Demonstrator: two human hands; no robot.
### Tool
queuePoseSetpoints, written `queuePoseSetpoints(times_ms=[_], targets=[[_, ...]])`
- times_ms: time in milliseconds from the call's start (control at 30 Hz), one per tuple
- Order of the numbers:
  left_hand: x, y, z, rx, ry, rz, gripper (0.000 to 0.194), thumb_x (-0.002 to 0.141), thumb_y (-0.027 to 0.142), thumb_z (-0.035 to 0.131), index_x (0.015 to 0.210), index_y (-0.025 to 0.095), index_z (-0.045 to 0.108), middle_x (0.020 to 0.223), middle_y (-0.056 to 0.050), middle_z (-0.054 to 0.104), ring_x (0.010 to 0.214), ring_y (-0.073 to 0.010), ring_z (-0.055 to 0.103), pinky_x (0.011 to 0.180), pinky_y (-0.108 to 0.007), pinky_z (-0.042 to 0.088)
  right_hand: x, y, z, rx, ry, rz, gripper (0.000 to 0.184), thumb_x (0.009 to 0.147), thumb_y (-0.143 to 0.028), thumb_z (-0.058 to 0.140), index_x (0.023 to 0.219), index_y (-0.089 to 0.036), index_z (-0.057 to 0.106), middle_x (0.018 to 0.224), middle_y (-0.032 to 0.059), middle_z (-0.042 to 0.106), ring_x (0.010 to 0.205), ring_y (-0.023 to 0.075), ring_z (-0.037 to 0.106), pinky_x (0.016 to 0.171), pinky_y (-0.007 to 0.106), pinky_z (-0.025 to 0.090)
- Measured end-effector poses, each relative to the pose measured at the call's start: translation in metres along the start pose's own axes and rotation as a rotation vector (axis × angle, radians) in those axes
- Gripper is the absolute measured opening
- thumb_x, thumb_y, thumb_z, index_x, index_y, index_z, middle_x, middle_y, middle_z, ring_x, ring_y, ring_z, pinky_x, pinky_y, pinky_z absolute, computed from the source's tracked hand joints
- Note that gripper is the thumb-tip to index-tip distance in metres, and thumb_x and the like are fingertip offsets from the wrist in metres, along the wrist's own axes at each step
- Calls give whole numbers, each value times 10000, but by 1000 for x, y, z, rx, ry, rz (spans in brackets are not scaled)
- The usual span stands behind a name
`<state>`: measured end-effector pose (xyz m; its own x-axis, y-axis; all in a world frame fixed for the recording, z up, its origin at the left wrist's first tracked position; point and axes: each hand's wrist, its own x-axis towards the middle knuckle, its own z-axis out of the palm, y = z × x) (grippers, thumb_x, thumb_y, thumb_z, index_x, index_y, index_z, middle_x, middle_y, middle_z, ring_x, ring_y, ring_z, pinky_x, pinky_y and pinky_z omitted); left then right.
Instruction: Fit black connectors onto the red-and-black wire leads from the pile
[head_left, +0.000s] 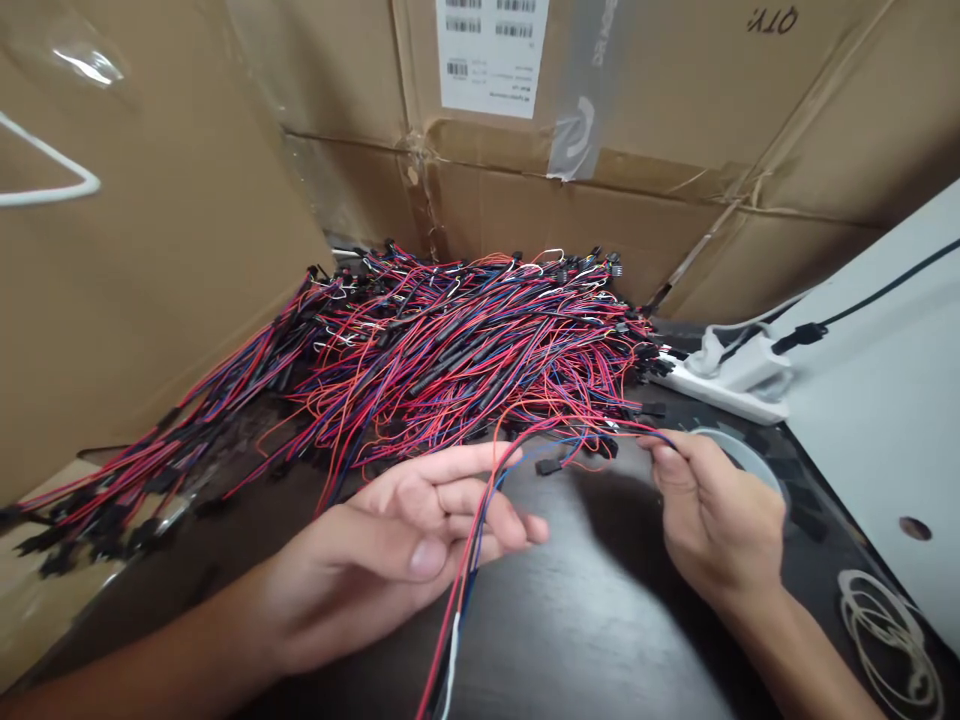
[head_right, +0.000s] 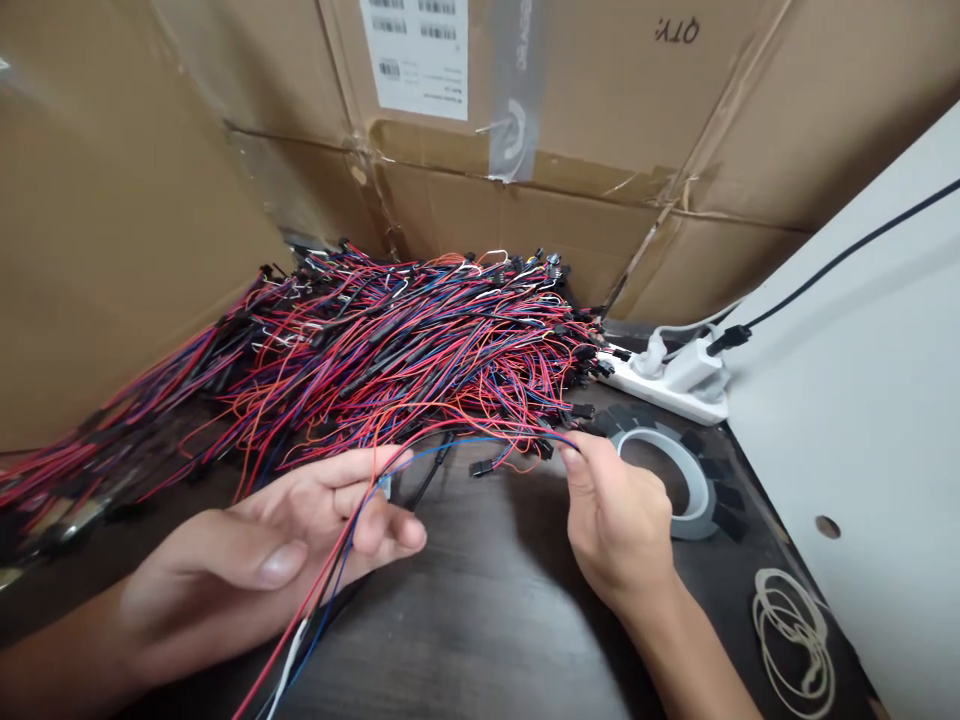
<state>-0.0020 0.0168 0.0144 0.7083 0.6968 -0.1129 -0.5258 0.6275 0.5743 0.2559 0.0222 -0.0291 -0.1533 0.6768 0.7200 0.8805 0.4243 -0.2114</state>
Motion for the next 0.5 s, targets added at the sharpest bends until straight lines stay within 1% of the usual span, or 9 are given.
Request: queuePoseSetpoints(times_ms=[67, 133, 200, 233, 300, 367, 400, 500], targets=[[-1, -3, -2, 48, 24, -28, 469, 694, 18, 617, 1149, 129, 653, 909, -62, 725, 1089, -241, 612, 1029, -339, 349, 2, -4, -1, 63, -27, 2, 201, 972, -207, 404, 902, -184, 591, 585, -25, 587, 417, 82, 504, 452, 223, 339], [-2, -8, -4, 108, 37, -83, 412, 719, -10, 582, 1086, 150, 680, 868, -58, 737, 1070, -241, 630, 998, -347, 374, 4, -9, -3, 154, -64, 4, 186, 956, -180, 411, 859, -189, 570, 548, -32, 556, 402, 81, 488, 442, 218, 335], [-2, -14, -7, 142, 40, -139, 374, 732, -3, 571, 1047, 159, 692, 844, -60, 742, 1035, -237, 649, 958, -345, 403, 7, -16, -5, 235, -129, -29, 206, 940, -163, 415, 769, -190, 527, 472, -52, 474, 362, 77, 442, 421, 209, 321], [-1, -17, -8, 150, 44, -163, 357, 735, 11, 571, 1036, 157, 695, 834, -63, 742, 1008, -235, 661, 943, -347, 414, 7, -20, -6, 257, -156, -56, 229, 933, -163, 413, 722, -192, 499, 467, -51, 447, 365, 78, 430, 424, 210, 320], [-1, -22, -9, 164, 51, -191, 315, 726, 45, 578, 1000, 141, 701, 804, -73, 738, 939, -234, 679, 914, -359, 436, 8, -25, -8, 305, -199, -98, 250, 929, -152, 400, 692, -193, 469, 473, -49, 438, 375, 78, 422, 433, 206, 321], [-1, -24, -9, 241, 117, -216, 275, 694, 39, 583, 931, 110, 705, 806, -93, 734, 854, -222, 688, 909, -369, 441, 8, -28, -9, 344, -215, -97, 249, 931, -142, 397, 697, -191, 467, 469, -58, 420, 369, 71, 406, 428, 198, 311], [-1, -24, -9, 274, 154, -197, 248, 704, 50, 582, 915, 99, 703, 828, -107, 732, 843, -218, 686, 902, -363, 443, 8, -29, -9, 360, -214, -85, 245, 933, -139, 400, 704, -189, 472, 468, -62, 414, 366, 66, 400, 425, 192, 308], [-3, -21, -5, 251, 269, -133, 212, 787, 136, 552, 945, 97, 687, 814, -111, 722, 818, -222, 687, 866, -362, 459, 8, -28, -9, 379, -181, -18, 227, 935, -145, 417, 724, -185, 489, 487, -66, 425, 374, 57, 402, 422, 173, 312]])
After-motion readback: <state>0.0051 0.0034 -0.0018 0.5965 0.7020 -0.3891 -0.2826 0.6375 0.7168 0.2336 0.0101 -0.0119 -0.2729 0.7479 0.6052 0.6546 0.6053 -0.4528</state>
